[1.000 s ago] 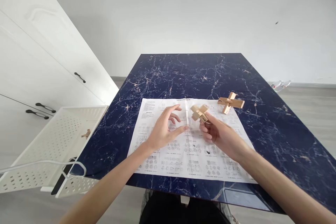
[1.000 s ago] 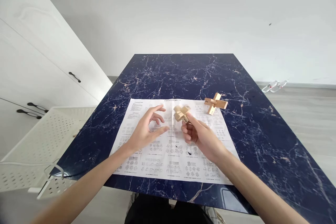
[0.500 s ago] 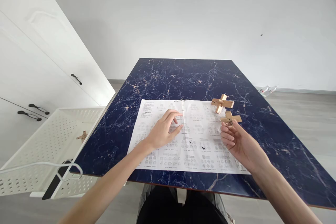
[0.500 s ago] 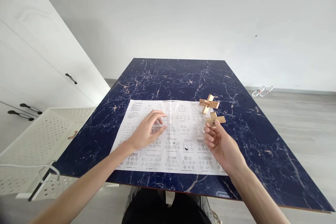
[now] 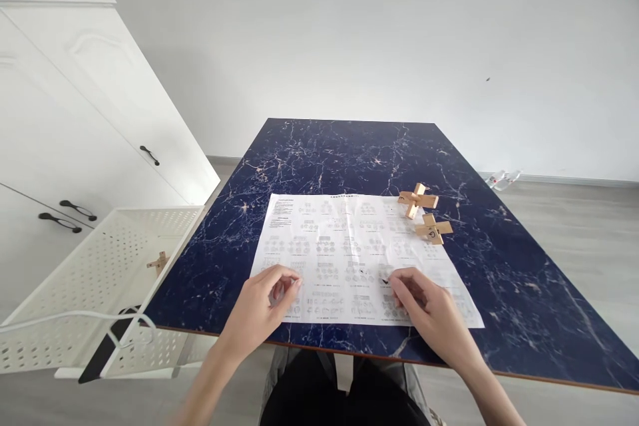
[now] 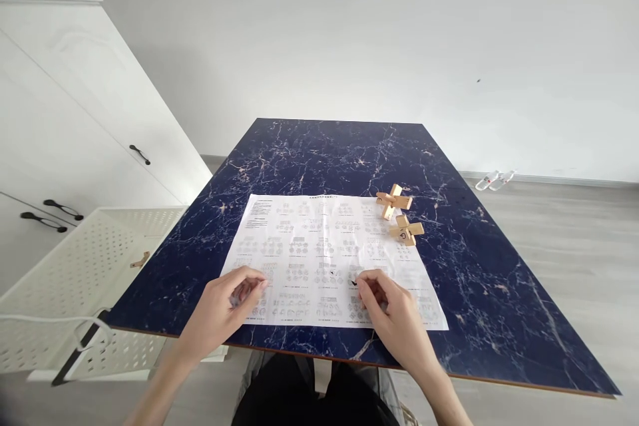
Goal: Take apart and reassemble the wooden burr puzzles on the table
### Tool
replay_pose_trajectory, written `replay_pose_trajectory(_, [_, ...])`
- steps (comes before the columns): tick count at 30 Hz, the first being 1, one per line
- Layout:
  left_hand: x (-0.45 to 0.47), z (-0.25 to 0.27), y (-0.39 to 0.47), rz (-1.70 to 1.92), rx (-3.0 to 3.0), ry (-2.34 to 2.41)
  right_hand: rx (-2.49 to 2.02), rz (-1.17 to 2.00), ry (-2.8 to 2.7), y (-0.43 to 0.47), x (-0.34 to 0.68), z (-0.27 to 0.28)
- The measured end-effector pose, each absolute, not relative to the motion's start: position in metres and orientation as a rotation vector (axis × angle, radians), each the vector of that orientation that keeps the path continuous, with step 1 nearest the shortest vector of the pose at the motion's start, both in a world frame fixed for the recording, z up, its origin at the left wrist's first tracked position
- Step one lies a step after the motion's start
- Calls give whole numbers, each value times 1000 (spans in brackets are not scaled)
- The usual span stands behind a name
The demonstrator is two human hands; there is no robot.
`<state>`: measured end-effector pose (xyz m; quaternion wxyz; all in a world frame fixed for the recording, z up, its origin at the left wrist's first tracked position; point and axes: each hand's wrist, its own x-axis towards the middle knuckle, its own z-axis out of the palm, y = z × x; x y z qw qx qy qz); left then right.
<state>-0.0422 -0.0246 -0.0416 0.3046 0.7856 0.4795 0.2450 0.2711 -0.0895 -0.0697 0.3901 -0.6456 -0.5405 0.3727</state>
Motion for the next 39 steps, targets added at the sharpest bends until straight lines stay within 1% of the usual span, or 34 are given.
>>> replay_pose_trajectory(7, [-50, -42, -30, 760, 1937, 1380, -1642, 927, -1324, -90, 270, -72])
replay_pose_trajectory(39, [-47, -47, -27, 741, 2077, 1440, -1627, 902, -1302, -90, 270, -76])
